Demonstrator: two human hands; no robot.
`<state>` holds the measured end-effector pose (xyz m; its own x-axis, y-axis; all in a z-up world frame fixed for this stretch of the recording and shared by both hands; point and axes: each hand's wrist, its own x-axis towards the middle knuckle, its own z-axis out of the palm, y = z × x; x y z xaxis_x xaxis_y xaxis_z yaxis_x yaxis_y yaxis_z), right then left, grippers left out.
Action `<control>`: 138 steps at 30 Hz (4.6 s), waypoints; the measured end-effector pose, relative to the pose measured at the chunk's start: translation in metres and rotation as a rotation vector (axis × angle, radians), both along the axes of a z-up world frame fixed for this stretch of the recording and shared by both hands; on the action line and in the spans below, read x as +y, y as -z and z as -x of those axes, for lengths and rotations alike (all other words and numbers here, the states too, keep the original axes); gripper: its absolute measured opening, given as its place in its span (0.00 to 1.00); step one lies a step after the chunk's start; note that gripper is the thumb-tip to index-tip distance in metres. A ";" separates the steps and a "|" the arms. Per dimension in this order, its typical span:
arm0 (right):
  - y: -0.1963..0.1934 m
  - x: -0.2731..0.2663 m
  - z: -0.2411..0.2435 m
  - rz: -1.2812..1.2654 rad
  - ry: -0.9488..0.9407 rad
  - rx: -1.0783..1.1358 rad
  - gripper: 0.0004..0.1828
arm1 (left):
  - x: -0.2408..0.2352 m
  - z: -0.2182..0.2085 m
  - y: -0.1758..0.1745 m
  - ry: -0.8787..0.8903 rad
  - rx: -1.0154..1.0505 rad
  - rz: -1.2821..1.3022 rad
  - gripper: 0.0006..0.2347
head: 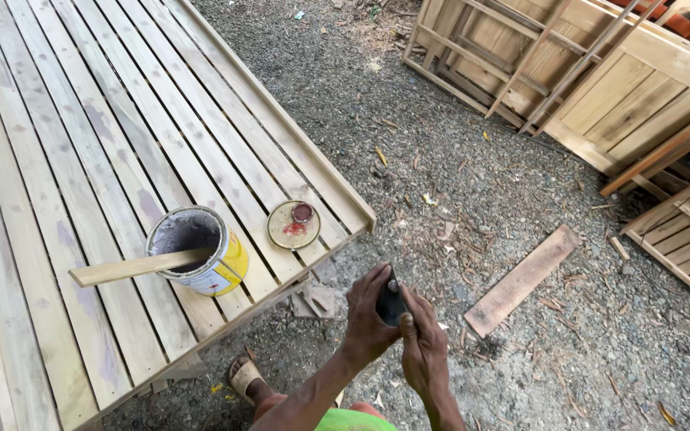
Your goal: The person uses two putty knives to apply a grey filler paste into the gaps between horizontal wooden slats of a pallet. They scoop the filler from a yellow can and spread it along the seams, occasionally scraping the tools together to clean them.
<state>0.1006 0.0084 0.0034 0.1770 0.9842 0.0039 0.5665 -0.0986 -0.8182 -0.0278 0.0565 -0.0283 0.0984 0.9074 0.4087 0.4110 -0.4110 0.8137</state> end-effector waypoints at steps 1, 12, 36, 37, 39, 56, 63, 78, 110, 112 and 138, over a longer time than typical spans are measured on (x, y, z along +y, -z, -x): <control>0.000 0.000 -0.003 0.040 -0.010 -0.056 0.28 | 0.000 0.002 0.000 -0.007 0.011 -0.003 0.43; -0.019 -0.006 -0.035 0.209 -0.143 0.020 0.20 | 0.027 0.043 -0.009 0.154 0.319 -0.059 0.51; 0.033 -0.062 -0.092 0.102 -0.142 -0.617 0.12 | -0.053 0.068 -0.030 0.517 0.331 0.079 0.43; 0.043 -0.074 -0.113 0.098 -0.036 -0.516 0.11 | -0.057 0.073 -0.029 0.528 0.301 0.112 0.43; 0.064 -0.098 -0.165 0.515 0.182 -0.344 0.13 | -0.064 0.081 -0.028 0.434 0.321 0.263 0.38; 0.113 -0.170 -0.162 0.197 0.654 0.717 0.11 | -0.137 0.104 0.105 0.123 -0.758 1.201 0.19; 0.101 -0.095 -0.054 -0.032 0.449 1.211 0.09 | -0.120 0.071 0.100 -0.089 -0.805 1.097 0.22; 0.071 -0.063 -0.003 0.203 0.329 1.283 0.06 | -0.131 0.075 0.034 -0.107 -0.696 0.734 0.23; 0.030 0.058 0.088 0.041 0.186 0.450 0.13 | -0.039 0.140 0.072 0.247 -0.444 0.779 0.47; 0.040 0.068 0.075 0.031 0.170 0.492 0.12 | -0.040 0.134 0.069 0.419 -0.604 0.644 0.47; 0.048 0.037 -0.014 -0.155 -0.153 -0.226 0.16 | 0.035 0.186 0.003 0.266 0.220 0.215 0.47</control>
<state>0.1150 0.0454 -0.0442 0.0044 0.9840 0.1779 0.7341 0.1176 -0.6688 -0.2136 0.0918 -0.0316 0.4054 0.9008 0.1554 0.4869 -0.3566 0.7974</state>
